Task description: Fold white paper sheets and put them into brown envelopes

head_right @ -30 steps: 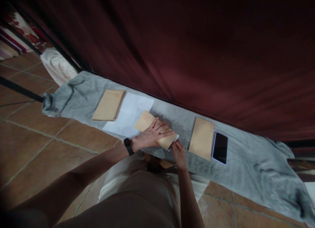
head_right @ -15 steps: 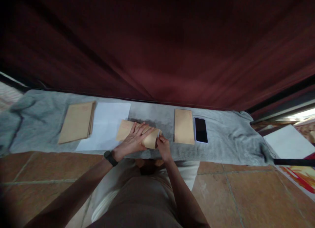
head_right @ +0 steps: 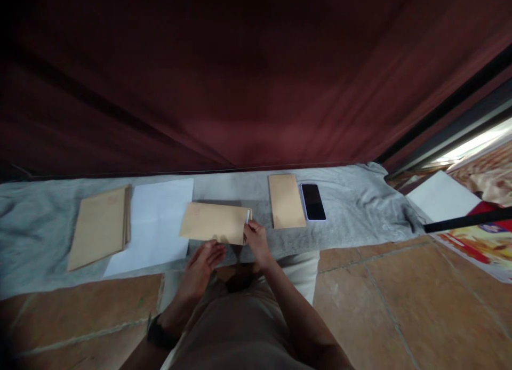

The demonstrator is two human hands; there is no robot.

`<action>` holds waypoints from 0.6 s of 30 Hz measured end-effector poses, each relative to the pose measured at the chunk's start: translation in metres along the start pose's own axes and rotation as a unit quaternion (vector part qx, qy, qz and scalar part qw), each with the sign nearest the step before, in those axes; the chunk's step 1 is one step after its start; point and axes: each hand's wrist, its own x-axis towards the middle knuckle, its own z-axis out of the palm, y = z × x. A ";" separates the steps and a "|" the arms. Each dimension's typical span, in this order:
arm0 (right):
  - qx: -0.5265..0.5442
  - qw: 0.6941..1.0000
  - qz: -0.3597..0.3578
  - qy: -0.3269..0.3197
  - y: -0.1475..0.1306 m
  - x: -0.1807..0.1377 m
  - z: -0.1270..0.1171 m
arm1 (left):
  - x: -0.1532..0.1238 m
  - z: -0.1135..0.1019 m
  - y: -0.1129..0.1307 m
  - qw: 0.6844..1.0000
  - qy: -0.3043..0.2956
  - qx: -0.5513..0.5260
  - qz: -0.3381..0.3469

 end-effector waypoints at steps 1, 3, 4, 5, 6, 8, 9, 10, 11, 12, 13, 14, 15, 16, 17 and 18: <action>0.004 1.000 0.000 0.003 -0.001 -0.001 0.001 | -0.001 0.005 0.000 0.998 -0.001 -0.048 -0.033; 0.010 1.000 -0.001 0.007 -0.005 -0.003 0.002 | 0.003 0.016 0.003 0.992 -0.001 -0.110 -0.056; 0.014 1.000 -0.002 0.008 -0.007 -0.005 0.002 | 0.006 0.021 0.004 0.990 0.002 -0.131 -0.055; 0.018 1.000 -0.003 0.007 -0.009 -0.007 0.002 | 0.011 0.026 0.005 0.987 0.010 -0.151 -0.050; 0.023 1.000 -0.004 0.007 -0.011 -0.008 0.002 | 0.015 0.030 0.006 0.984 0.024 -0.169 -0.046; 0.035 0.999 -0.006 0.003 -0.013 -0.012 0.001 | 0.022 0.036 0.005 0.978 0.054 -0.195 -0.048; 0.042 0.999 -0.006 -0.002 -0.014 -0.013 0.001 | 0.025 0.038 0.004 0.977 0.060 -0.198 -0.054; 0.051 0.999 -0.007 -0.008 -0.014 -0.014 0.001 | 0.027 0.040 0.003 0.977 0.058 -0.194 -0.064; 0.059 0.998 -0.007 -0.016 -0.013 -0.014 0.000 | 0.029 0.042 0.002 0.978 0.050 -0.187 -0.073; 0.066 0.997 -0.009 -0.024 -0.013 -0.014 -0.001 | 0.030 0.043 0.001 0.980 0.040 -0.178 -0.080; 0.072 0.997 -0.010 -0.031 -0.012 -0.014 -0.001 | 0.031 0.043 0.002 0.982 0.034 -0.168 -0.084; 0.077 0.996 -0.012 -0.036 -0.011 -0.013 -0.002 | 0.031 0.043 0.003 0.983 0.032 -0.161 -0.085; 0.078 0.996 -0.014 -0.043 -0.010 -0.013 -0.003 | 0.032 0.043 0.004 0.984 0.033 -0.155 -0.086; 0.076 0.996 -0.014 -0.051 -0.009 -0.012 -0.004 | 0.033 0.042 0.005 0.984 0.035 -0.150 -0.087; 0.074 0.995 -0.013 -0.062 -0.008 -0.011 -0.004 | 0.033 0.041 0.007 0.985 0.036 -0.146 -0.089; 0.072 0.995 -0.009 -0.071 -0.006 -0.010 -0.005 | 0.034 0.040 0.008 0.985 0.038 -0.142 -0.092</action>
